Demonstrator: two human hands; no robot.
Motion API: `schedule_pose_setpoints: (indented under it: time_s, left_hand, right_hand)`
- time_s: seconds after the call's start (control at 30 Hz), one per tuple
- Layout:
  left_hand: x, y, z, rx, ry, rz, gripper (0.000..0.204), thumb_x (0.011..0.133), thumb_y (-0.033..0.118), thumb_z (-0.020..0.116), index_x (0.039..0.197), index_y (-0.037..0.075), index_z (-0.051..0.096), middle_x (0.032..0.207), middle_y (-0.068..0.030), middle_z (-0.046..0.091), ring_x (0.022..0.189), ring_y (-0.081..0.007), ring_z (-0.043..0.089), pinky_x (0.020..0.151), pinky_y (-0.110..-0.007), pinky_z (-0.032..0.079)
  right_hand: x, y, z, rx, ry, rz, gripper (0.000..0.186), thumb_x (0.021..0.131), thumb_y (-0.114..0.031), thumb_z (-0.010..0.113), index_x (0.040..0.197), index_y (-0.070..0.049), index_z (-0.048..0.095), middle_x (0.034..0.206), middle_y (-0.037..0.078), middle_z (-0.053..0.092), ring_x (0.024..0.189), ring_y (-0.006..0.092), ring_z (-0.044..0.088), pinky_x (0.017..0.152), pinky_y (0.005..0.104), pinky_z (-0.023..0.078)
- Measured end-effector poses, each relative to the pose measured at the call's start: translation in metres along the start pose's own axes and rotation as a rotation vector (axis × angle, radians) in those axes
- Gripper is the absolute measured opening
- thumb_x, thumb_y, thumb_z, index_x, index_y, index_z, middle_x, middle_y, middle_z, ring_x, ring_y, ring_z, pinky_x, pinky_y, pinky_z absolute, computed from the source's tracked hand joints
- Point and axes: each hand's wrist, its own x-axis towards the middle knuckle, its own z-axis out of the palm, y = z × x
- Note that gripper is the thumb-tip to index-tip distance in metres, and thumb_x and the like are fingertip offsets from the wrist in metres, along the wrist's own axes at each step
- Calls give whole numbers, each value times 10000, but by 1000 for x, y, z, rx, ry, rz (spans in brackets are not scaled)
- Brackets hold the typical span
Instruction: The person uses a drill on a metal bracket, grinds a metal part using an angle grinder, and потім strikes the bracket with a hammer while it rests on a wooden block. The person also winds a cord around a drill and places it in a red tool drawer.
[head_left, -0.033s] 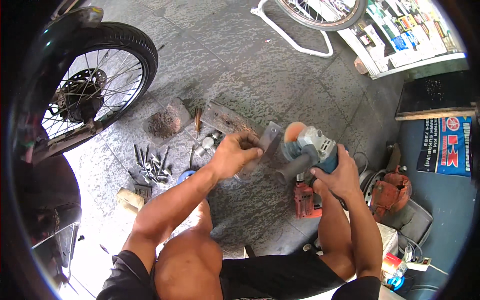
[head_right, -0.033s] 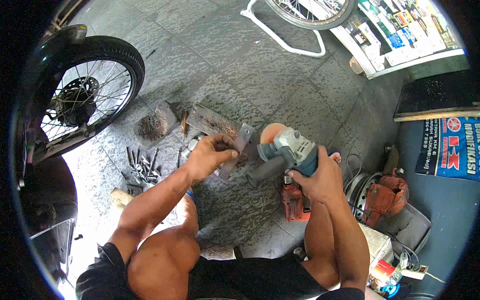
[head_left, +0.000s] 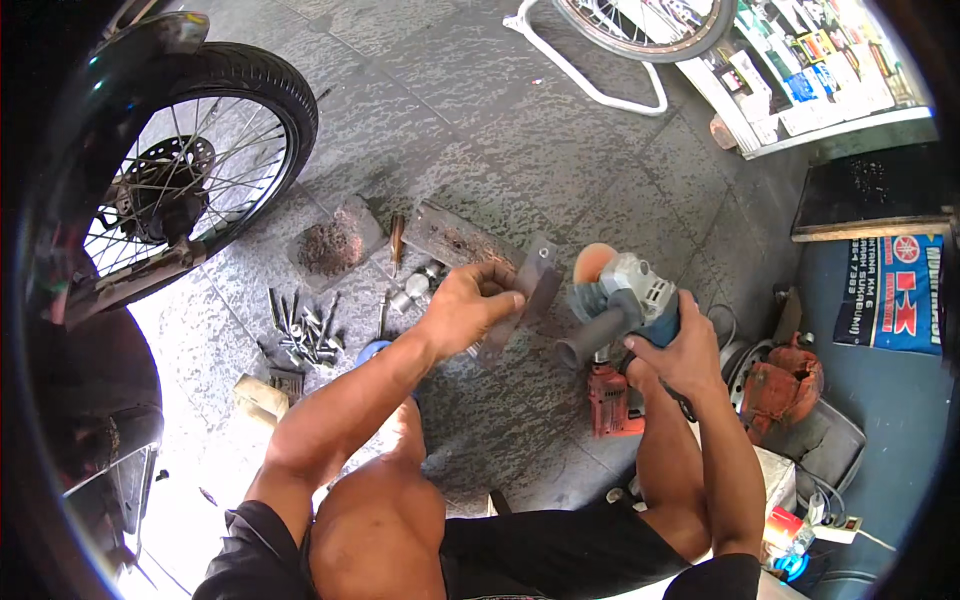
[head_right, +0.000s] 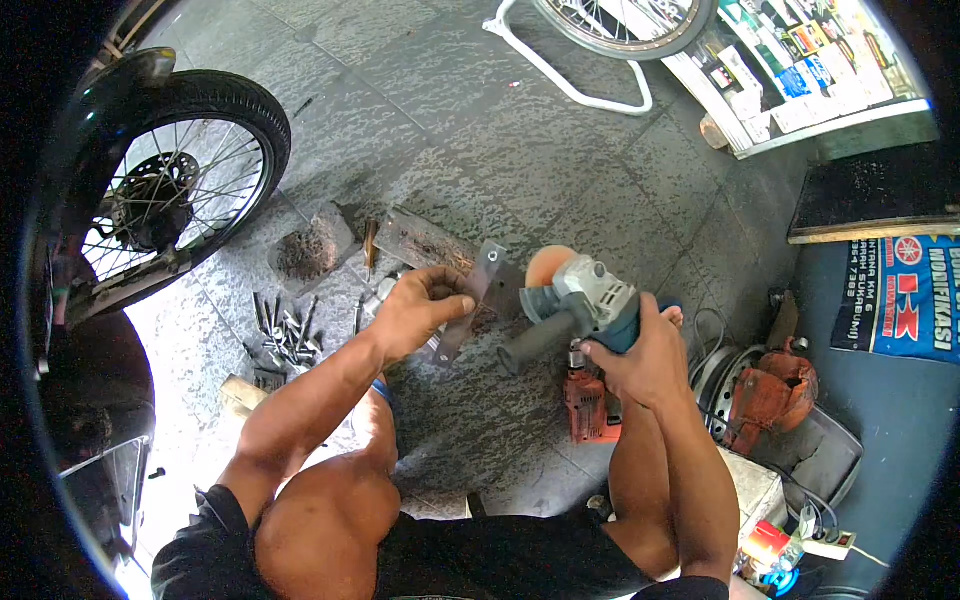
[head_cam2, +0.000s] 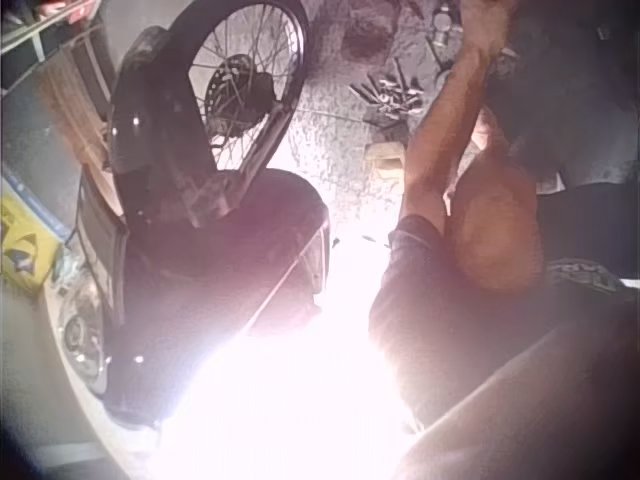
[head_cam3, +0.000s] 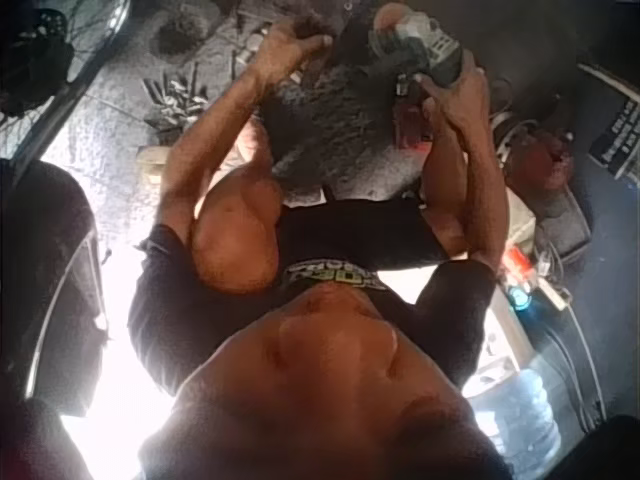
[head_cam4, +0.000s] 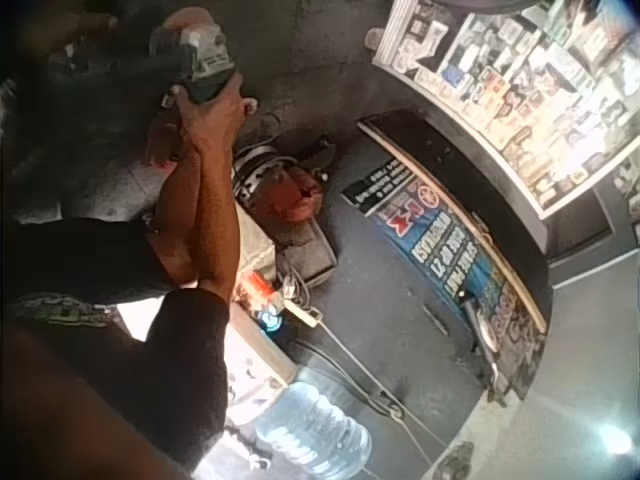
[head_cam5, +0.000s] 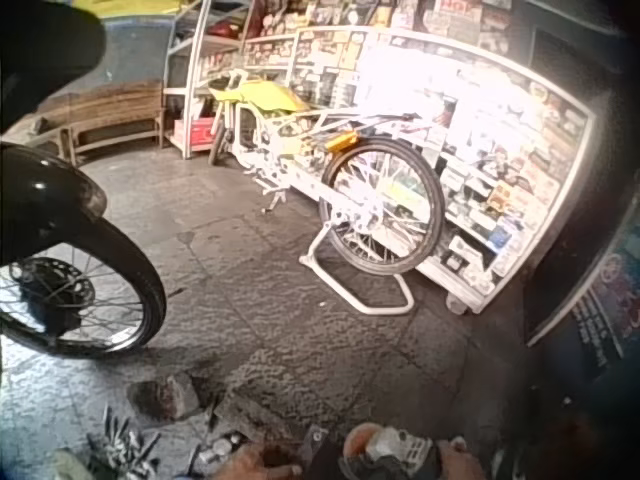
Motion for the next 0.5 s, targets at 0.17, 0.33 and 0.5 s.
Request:
schedule_pose_setpoints:
  time_s: [0.17, 0.33, 0.5]
  left_hand:
    - [5, -8, -4, 17, -17, -23, 344, 922, 151, 635, 1197, -54, 606, 1054, -158, 712, 942, -175, 666, 818, -316, 524]
    - [17, -47, 7, 532, 120, 176, 467, 931, 215, 597, 1295, -73, 544, 1156, -224, 670, 968, -259, 679, 856, -381, 527]
    - [23, -49, 3, 116, -178, -87, 355, 989, 225, 505, 1154, -71, 608, 1059, -266, 671, 963, -380, 655, 884, -435, 502]
  right_hand:
    - [-5, -7, -6, 121, 5, 14, 696, 671, -222, 890, 1216, 37, 544, 1030, 230, 713, 982, 362, 706, 869, 415, 524]
    - [-3, -1, -3, 183, 7, -18, 727, 659, -321, 895, 1199, 9, 537, 984, 250, 711, 964, 451, 689, 839, 474, 531]
    - [-5, 4, 4, 142, -16, -55, 711, 656, -333, 897, 1167, 3, 534, 979, 258, 706, 957, 464, 681, 827, 486, 530]
